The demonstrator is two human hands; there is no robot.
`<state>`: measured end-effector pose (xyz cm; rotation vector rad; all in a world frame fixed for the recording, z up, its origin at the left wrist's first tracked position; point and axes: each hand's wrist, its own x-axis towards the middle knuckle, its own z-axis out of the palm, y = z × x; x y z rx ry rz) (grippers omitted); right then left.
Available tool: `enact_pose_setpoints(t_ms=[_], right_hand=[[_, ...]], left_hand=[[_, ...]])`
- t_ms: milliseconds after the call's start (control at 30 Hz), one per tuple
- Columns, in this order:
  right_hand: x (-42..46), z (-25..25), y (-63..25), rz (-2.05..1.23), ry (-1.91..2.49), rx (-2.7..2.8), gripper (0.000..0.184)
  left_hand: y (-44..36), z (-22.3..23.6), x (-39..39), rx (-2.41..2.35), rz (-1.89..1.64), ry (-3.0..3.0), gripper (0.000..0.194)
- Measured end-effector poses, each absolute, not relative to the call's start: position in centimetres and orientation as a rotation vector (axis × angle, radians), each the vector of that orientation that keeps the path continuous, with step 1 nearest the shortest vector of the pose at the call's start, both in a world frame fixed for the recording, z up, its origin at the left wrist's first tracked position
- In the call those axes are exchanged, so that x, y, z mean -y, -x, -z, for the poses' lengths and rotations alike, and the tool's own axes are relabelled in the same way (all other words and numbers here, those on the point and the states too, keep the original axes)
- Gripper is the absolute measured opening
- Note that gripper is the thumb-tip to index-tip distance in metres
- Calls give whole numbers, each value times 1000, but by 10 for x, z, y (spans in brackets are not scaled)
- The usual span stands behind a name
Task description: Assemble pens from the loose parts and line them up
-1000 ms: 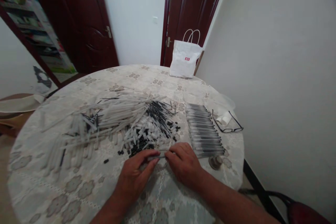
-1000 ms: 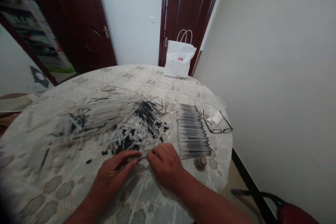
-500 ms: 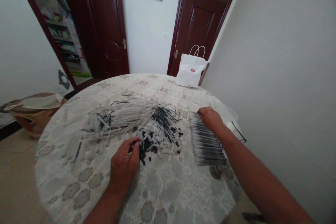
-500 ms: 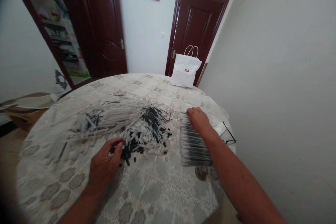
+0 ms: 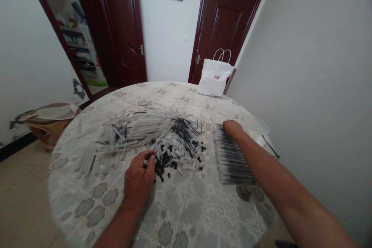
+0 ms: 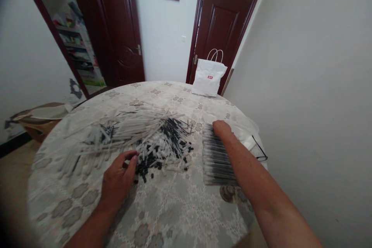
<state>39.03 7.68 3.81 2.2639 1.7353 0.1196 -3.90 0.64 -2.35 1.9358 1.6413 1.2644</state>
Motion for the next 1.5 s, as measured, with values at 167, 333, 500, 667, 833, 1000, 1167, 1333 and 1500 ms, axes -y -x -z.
enact_pose_setpoints(t_ms=[167, 333, 500, 667, 833, 1000, 1167, 1333, 1500], right_hand=[[-58, -54, -358, -192, -2281, -1833, 30], [-25, -62, -291, -208, -2219, -2055, 33], [2, -43, -220, -48, -2243, -2378, 27], [9, -14, -188, -133, -2359, -2532, 24], [11, -1, -186, -152, -2292, -2569, 19], [13, 1, -186, -184, -2275, -2572, 19], [13, 2, -186, -202, -2289, -2554, 17], [8, 4, -192, -152, -2392, -2408, 15], [3, 6, -194, -109, -2426, -2335, 18]], left_hand=[[37, 21, -4, -1665, -1282, -1950, 24], [35, 23, -4, -1652, -1277, -2028, 21], [35, 26, -4, -1682, -1272, -2067, 21], [36, 23, -5, -1686, -1303, -2062, 20], [31, 9, -15, -1682, -1244, -2223, 26], [18, -5, -41, -1855, -969, -2330, 26], [6, -4, -62, -1978, -698, -2430, 22], [6, 0, -65, -1969, -698, -2479, 18], [17, -4, -55, -1821, -1012, -2446, 21]])
